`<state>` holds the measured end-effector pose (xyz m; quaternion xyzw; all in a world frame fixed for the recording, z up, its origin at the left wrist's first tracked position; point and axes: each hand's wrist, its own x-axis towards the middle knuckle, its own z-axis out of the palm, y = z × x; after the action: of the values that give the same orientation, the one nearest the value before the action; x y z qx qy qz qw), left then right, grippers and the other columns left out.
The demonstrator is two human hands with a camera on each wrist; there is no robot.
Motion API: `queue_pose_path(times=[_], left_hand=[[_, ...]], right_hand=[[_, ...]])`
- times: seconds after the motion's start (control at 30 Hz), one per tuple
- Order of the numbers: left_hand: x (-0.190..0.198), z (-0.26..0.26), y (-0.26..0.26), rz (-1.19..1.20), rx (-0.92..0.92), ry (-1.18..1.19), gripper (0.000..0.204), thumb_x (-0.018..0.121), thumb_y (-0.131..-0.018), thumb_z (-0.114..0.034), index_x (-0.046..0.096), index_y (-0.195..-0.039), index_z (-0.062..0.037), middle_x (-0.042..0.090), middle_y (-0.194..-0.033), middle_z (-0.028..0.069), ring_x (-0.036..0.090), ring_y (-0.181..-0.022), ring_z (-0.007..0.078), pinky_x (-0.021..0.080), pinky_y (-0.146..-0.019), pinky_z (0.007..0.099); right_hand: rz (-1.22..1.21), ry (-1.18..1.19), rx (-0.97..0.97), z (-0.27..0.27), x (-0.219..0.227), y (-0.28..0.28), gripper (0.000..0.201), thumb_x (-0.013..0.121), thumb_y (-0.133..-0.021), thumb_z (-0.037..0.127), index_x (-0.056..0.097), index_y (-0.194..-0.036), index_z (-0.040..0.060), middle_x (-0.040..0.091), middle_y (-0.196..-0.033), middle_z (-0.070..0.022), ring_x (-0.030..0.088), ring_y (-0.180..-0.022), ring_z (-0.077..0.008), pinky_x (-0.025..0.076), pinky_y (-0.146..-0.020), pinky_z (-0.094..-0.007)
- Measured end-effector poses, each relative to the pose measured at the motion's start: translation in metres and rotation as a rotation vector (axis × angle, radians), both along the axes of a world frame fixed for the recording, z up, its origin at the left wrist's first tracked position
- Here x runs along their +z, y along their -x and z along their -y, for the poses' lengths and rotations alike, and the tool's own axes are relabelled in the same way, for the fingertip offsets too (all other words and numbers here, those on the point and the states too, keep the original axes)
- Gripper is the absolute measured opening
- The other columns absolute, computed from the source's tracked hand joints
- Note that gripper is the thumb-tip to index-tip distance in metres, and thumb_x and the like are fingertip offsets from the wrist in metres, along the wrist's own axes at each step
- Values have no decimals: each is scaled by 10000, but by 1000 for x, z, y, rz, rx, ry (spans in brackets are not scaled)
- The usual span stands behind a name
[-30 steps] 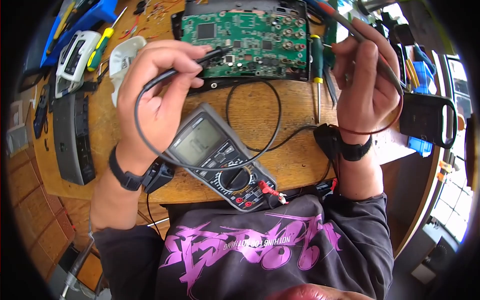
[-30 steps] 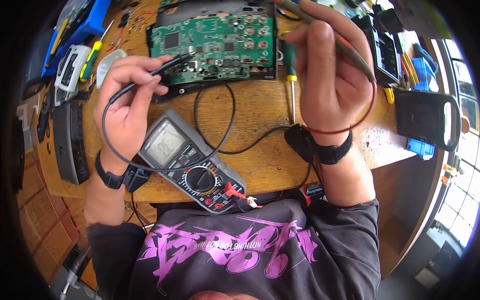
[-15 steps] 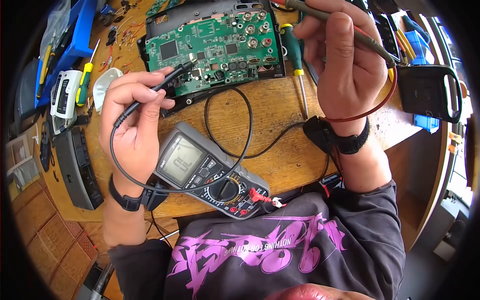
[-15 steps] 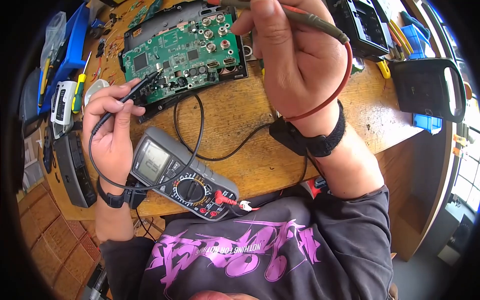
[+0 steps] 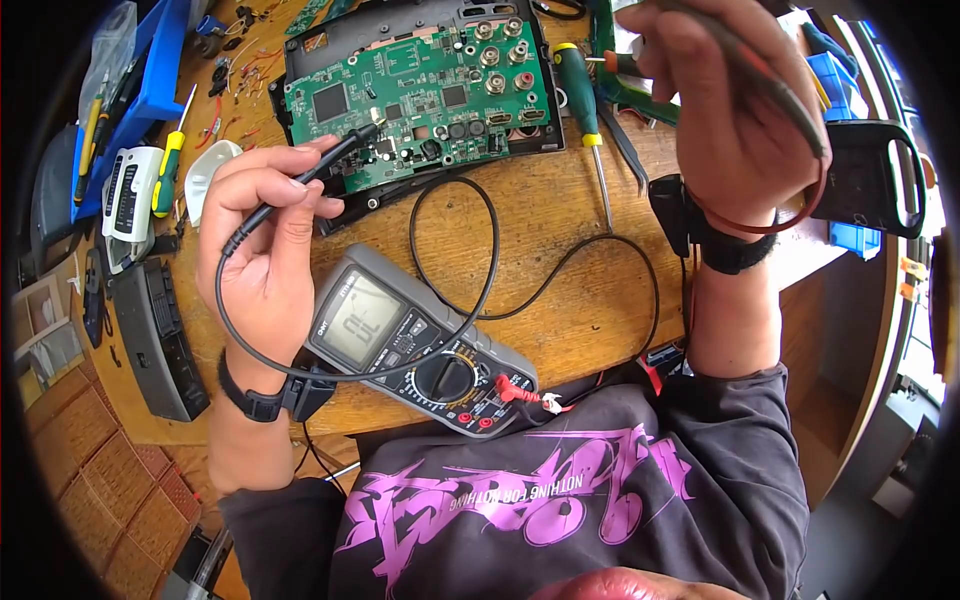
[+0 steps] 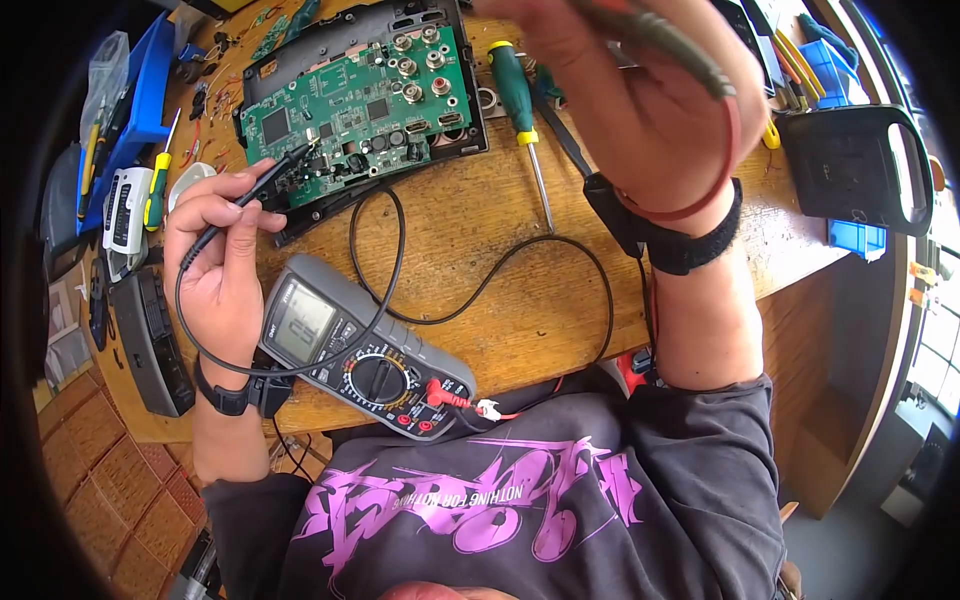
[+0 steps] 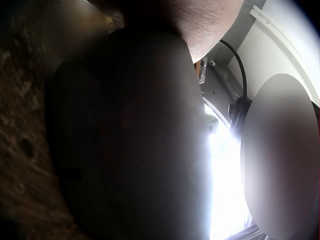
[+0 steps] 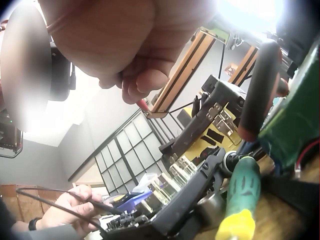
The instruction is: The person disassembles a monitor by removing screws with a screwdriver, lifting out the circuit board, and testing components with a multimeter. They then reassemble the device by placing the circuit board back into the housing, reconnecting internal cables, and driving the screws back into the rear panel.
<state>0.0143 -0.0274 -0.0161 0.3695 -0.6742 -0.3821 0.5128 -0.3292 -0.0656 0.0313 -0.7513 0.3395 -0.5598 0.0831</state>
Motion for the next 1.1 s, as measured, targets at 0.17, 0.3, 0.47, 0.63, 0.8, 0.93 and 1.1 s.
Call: queue_pose_path(times=[0.17, 0.3, 0.47, 0.63, 0.8, 0.93, 1.1], left_hand=[[0, -1, 0, 13, 0, -17, 157, 622, -1104, 138, 578, -1179, 6, 645, -1346, 183, 713, -1360, 379, 696, -927, 348], [1, 0, 0, 3, -12, -5, 135, 626, -1110, 122, 601, -1185, 12, 663, -1331, 180, 735, -1321, 337, 701, -913, 344], [0, 0, -2, 0, -20, -10, 152, 624, -1107, 131, 586, -1180, 3, 656, -1343, 176, 717, -1353, 362, 697, -915, 343], [2, 0, -3, 17, -28, -22, 175, 619, -1107, 136, 573, -1173, -19, 649, -1347, 163, 705, -1379, 382, 700, -904, 344], [2, 1, -3, 28, -30, -8, 164, 626, -1110, 121, 576, -1173, -22, 651, -1333, 158, 718, -1361, 381, 705, -893, 344], [2, 1, -3, 23, -28, -7, 166, 630, -1108, 122, 577, -1172, -22, 651, -1329, 159, 718, -1361, 383, 704, -891, 345], [2, 1, -3, 26, -31, 3, 169, 631, -1106, 125, 576, -1173, -21, 653, -1325, 163, 724, -1349, 384, 703, -887, 348]], right_hand=[[109, -69, 21, -2, 2, 3, 255, 724, -1093, -8, 725, -1329, -105, 835, -1048, -180, 786, -837, -145, 603, -689, -235], [-189, 30, -43, -6, 9, 1, 215, 798, -1038, -5, 782, -1230, -99, 837, -1056, -202, 814, -818, -175, 646, -703, -253], [-34, -102, 21, -9, 6, 9, 254, 738, -1096, 47, 769, -1304, -96, 846, -1073, -191, 753, -786, -152, 597, -689, -271], [-61, -206, 161, -11, 10, 14, 290, 724, -1097, 15, 747, -1341, -139, 857, -1036, -216, 722, -738, -148, 580, -657, -277], [-381, -84, 95, -13, 29, -2, 314, 894, -951, 63, 824, -1221, -81, 855, -1007, -177, 795, -836, -208, 617, -748, -303], [-449, -69, 90, -14, 29, -10, 339, 936, -902, 112, 837, -1176, -60, 851, -1005, -159, 814, -869, -262, 634, -800, -348], [-427, -152, 202, -13, 23, -11, 363, 948, -904, 193, 828, -1136, -59, 841, -990, -142, 797, -834, -265, 621, -765, -363]])
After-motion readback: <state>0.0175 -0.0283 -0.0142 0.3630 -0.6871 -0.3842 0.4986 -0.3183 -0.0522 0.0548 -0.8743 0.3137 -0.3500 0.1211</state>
